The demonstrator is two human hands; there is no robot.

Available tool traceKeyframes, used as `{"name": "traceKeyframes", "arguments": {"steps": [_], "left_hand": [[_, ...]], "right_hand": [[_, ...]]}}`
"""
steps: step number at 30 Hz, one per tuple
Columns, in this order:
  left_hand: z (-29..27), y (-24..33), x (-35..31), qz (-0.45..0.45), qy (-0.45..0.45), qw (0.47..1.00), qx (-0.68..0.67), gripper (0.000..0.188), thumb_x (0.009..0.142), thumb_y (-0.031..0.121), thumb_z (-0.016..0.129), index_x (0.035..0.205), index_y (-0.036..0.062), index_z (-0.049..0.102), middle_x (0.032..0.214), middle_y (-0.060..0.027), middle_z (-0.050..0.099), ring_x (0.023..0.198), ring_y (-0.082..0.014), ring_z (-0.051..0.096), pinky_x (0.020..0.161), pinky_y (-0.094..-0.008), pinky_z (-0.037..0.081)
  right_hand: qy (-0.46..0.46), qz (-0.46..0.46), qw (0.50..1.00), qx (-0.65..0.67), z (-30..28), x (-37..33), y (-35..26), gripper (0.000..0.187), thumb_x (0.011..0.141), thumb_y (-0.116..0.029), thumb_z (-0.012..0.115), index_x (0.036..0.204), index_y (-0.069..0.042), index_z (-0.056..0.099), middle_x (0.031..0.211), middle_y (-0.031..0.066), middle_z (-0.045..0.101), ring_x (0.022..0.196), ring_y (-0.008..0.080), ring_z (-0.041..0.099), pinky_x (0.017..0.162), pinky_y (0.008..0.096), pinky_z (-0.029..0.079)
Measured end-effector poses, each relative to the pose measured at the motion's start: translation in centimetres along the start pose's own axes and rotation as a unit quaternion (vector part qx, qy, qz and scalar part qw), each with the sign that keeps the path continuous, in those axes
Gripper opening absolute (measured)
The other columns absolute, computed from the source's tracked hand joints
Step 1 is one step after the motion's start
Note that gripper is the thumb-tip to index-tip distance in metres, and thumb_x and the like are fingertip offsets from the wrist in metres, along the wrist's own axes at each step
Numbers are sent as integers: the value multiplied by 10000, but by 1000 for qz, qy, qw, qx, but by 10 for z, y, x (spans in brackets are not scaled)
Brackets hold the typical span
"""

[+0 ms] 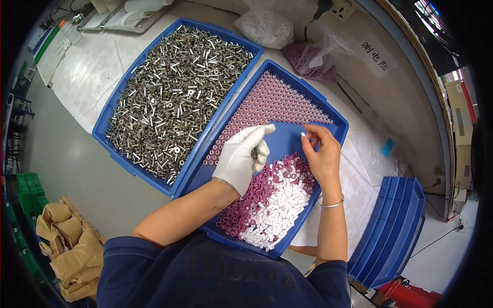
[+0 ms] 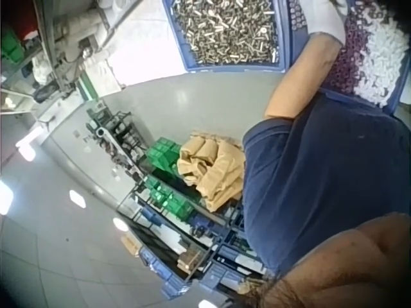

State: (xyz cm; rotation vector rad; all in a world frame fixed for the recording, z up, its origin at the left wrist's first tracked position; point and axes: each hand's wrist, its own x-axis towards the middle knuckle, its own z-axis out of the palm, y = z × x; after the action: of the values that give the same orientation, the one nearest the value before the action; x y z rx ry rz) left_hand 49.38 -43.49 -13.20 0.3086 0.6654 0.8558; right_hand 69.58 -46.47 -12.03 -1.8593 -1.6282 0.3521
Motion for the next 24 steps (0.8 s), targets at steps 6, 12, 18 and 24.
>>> {"name": "traceKeyframes", "arguments": {"steps": [6, 12, 18, 24], "left_hand": [[43, 12, -12, -38, 22, 999, -22, 236, 1069, 206, 511, 1190, 25, 603, 834, -32, 640, 619, -61, 556, 501, -190, 411], [59, 0, 3, -23, 41, 999, -27, 185, 1062, 200, 534, 1128, 38, 594, 880, -54, 640, 660, -70, 572, 534, -202, 435], [29, -25, 25, -25, 13, 999, -18, 124, 1018, 175, 600, 1015, 54, 573, 850, -55, 628, 648, -69, 565, 514, -189, 434], [20, -32, 32, -29, 35, 999, 3, 139, 981, 152, 651, 948, 66, 546, 836, -54, 616, 630, -76, 548, 505, -190, 408]], "right_hand": [[-52, 156, 985, 51, -18, -24, 13, 100, 835, -22, 685, 931, -23, 715, 831, 67, 680, 729, 208, 583, 715, 310, 488], [-97, 76, 991, -44, -12, -24, 22, 88, 848, -42, 691, 930, -17, 713, 837, 80, 692, 761, 208, 588, 746, 313, 487], [-94, -28, 995, -33, -4, -24, 31, 59, 852, -14, 701, 909, -1, 694, 824, 79, 661, 698, 183, 561, 678, 283, 472], [-45, -2, 999, 15, -6, -27, 13, 69, 827, 19, 705, 882, 2, 667, 862, 85, 678, 728, 191, 585, 702, 288, 485]]}}
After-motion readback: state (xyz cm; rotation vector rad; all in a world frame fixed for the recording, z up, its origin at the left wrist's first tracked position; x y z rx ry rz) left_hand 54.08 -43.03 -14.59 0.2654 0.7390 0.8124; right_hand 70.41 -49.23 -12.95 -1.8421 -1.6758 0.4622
